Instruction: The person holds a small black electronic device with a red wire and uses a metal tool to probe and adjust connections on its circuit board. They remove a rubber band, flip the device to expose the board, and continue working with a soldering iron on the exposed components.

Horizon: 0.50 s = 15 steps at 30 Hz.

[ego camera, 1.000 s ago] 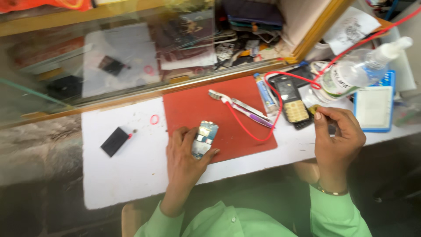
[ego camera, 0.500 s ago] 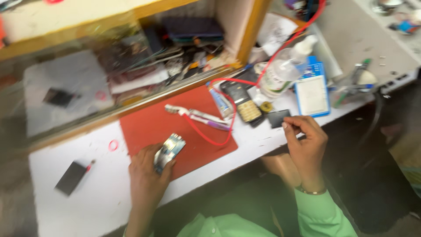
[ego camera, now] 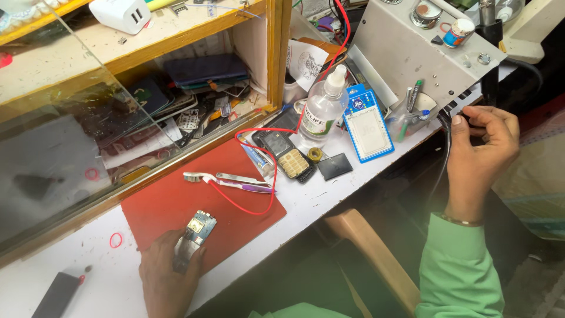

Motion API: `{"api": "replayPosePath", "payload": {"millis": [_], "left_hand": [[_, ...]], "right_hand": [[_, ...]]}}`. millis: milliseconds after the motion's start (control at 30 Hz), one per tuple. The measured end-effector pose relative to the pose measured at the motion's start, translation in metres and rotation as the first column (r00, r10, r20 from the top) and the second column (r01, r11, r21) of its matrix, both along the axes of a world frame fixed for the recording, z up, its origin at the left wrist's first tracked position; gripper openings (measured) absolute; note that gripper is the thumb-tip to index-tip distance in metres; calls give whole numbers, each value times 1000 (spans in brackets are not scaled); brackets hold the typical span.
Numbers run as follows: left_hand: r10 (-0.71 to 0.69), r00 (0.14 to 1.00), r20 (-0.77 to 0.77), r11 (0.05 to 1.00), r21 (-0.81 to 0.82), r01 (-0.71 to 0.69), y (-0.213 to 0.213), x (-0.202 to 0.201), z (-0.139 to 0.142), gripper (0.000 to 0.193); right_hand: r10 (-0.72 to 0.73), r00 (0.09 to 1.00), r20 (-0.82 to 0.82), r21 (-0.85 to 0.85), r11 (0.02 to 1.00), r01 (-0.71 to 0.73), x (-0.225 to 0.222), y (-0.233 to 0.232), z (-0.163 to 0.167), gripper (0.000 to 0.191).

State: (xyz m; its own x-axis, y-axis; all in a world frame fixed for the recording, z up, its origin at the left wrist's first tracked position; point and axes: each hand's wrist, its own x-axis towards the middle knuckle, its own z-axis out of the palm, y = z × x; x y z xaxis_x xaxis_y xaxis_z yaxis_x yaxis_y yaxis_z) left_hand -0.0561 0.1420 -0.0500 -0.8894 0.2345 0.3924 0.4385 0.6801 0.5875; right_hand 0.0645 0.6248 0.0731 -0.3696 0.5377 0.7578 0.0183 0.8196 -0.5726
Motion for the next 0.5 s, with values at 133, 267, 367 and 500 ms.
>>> {"api": "replayPosePath", "payload": {"millis": [133,267,367,500], "left_hand": [[37,999,-3,998,-42,-37,2,2,0,55],[41,999,10,998,-58,-41,3,3,1,53],[42,999,24,997,-67,-41,4,4,3,51],[45,998,51,996,-73,-42,7,5,8,50]], "right_hand": [[25,992,124,146,988,-43,-7,-28,-11,6],[347,882,320,-22,933,-360,-28,-88,-46,14],[384,841,381,-82,920,-383,-43,-121,-68,24],[320,842,435,64,921,-384,-69,-143,-85,41]]}}
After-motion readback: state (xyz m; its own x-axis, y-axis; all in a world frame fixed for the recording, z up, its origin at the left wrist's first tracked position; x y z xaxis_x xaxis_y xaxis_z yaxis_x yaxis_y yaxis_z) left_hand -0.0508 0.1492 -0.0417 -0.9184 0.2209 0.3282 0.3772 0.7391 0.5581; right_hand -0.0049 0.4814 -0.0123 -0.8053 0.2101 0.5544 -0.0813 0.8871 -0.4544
